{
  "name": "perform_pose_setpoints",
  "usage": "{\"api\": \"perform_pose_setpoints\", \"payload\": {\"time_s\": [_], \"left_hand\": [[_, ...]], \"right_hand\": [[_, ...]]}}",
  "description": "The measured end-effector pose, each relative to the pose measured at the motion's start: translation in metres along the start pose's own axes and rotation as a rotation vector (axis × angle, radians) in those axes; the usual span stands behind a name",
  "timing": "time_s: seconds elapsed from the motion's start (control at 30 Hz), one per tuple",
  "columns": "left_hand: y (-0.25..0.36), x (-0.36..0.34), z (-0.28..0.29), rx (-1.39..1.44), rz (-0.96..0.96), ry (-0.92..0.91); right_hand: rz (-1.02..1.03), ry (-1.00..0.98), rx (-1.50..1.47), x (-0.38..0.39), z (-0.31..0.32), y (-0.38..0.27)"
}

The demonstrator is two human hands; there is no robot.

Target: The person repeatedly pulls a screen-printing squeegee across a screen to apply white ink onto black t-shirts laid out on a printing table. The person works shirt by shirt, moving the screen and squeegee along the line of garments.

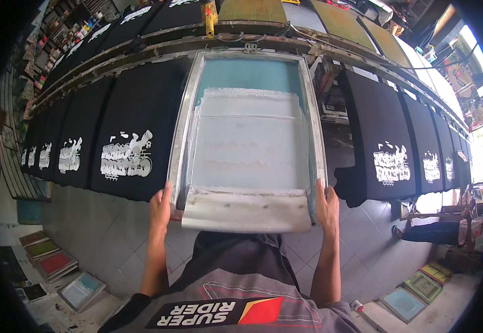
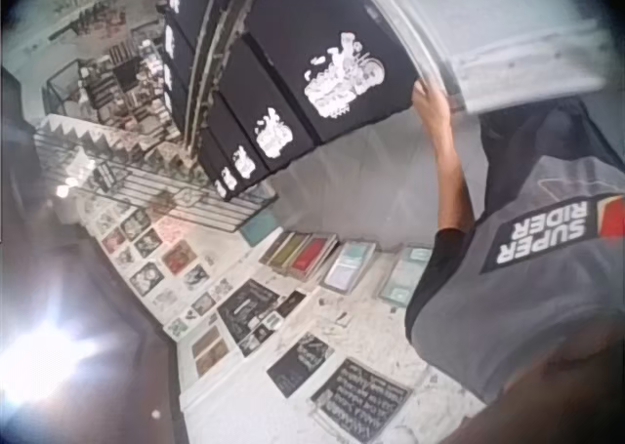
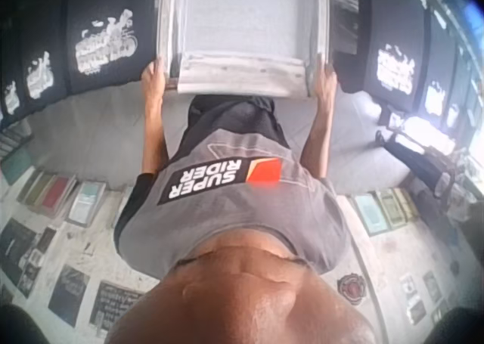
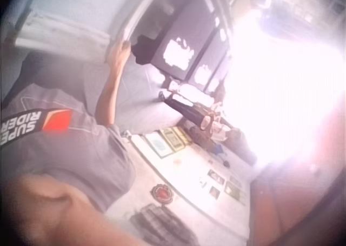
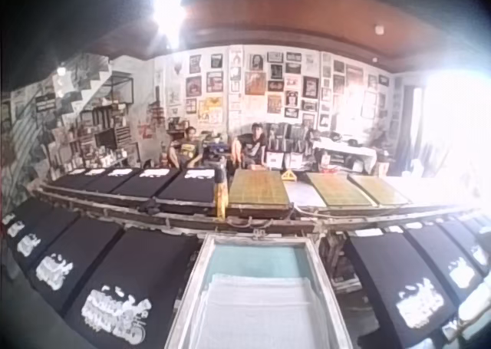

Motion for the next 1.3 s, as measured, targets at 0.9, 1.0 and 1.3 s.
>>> {"api": "perform_pose_setpoints", "payload": {"time_s": [0.9, 1.0, 1.3], "left_hand": [[0.028, 0.186, -0.216, 0.07, -0.196, -0.236], [0.026, 0.227, -0.263, 0.007, -0.24, -0.258], [0.004, 0.316, -0.371, -0.011, -0.268, -0.287]], "right_hand": [[-0.039, 0.755, -0.195, 0.144, 0.163, 0.237], [-0.09, 0.798, -0.214, 0.172, 0.203, 0.306], [-0.126, 0.889, -0.099, 0.2, 0.295, 0.411]]}}
Point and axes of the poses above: each hand's wrist, its own x-axis away from the middle knuckle, its own z-axis out of the back of the hand, y = z × x, the point moved 1 cm from there along -x, towards the middle knuckle, and after that the axes turned 14 degrees about z, right-handed, at the moved point
